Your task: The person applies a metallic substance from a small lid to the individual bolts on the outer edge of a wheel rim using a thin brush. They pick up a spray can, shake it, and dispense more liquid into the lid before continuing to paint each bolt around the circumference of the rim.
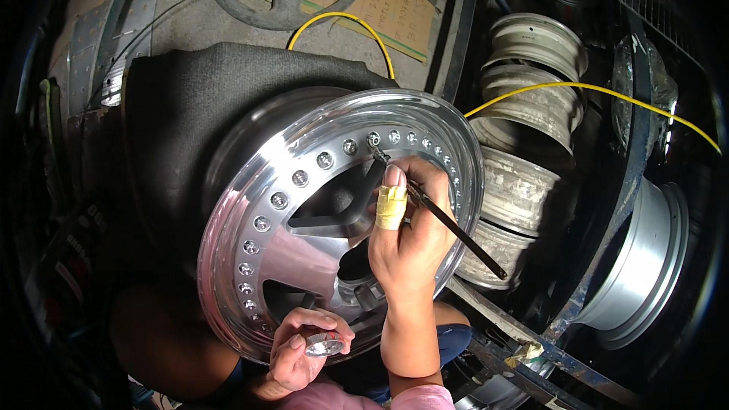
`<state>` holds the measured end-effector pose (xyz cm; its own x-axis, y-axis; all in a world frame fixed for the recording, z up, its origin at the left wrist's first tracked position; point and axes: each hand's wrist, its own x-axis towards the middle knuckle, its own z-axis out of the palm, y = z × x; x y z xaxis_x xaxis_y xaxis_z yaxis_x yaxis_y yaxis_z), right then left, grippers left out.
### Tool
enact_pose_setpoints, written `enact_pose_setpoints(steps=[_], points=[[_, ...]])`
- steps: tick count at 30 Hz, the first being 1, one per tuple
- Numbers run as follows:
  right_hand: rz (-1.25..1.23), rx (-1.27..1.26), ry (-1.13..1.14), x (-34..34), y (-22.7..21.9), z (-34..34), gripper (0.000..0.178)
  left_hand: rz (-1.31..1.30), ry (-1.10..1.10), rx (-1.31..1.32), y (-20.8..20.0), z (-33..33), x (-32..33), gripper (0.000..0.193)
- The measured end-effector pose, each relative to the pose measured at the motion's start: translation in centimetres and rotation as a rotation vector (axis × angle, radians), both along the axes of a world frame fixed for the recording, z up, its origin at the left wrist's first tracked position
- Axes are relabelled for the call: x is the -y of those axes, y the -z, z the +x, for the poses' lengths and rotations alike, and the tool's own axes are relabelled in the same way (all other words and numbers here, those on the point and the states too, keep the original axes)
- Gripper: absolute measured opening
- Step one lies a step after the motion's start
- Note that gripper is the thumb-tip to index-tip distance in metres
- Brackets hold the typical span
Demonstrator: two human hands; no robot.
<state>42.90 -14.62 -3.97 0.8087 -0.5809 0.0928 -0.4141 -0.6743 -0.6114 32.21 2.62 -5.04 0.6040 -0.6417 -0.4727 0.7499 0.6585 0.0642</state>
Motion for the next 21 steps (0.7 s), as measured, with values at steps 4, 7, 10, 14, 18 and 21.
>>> enact_pose_setpoints(steps=[4,7,10,14,18,21], points=[[0.026,0.021,0.017,0.08,-0.06,-0.11,0.013,0.004,0.007,0.005,-0.22,0.3,-0.05,0.04],[0.065,0.017,0.03,-0.05,-0.23,-0.15,0.014,0.002,0.005,0.006,-0.2,0.27,-0.05,0.04],[0.08,0.035,0.033,-0.12,-0.12,-0.16,0.014,0.005,0.003,0.006,-0.08,0.05,-0.01,0.04],[0.141,0.104,0.039,0.08,0.04,-0.13,0.014,0.009,0.007,0.01,-0.12,0.01,-0.03,0.04],[0.192,0.089,0.021,0.38,-0.05,-0.23,0.019,-0.004,-0.013,0.044,0.08,0.25,0.16,0.04],[0.179,0.067,0.0,0.63,0.05,-0.34,0.021,0.003,-0.009,0.039,0.1,0.13,0.24,0.039]])
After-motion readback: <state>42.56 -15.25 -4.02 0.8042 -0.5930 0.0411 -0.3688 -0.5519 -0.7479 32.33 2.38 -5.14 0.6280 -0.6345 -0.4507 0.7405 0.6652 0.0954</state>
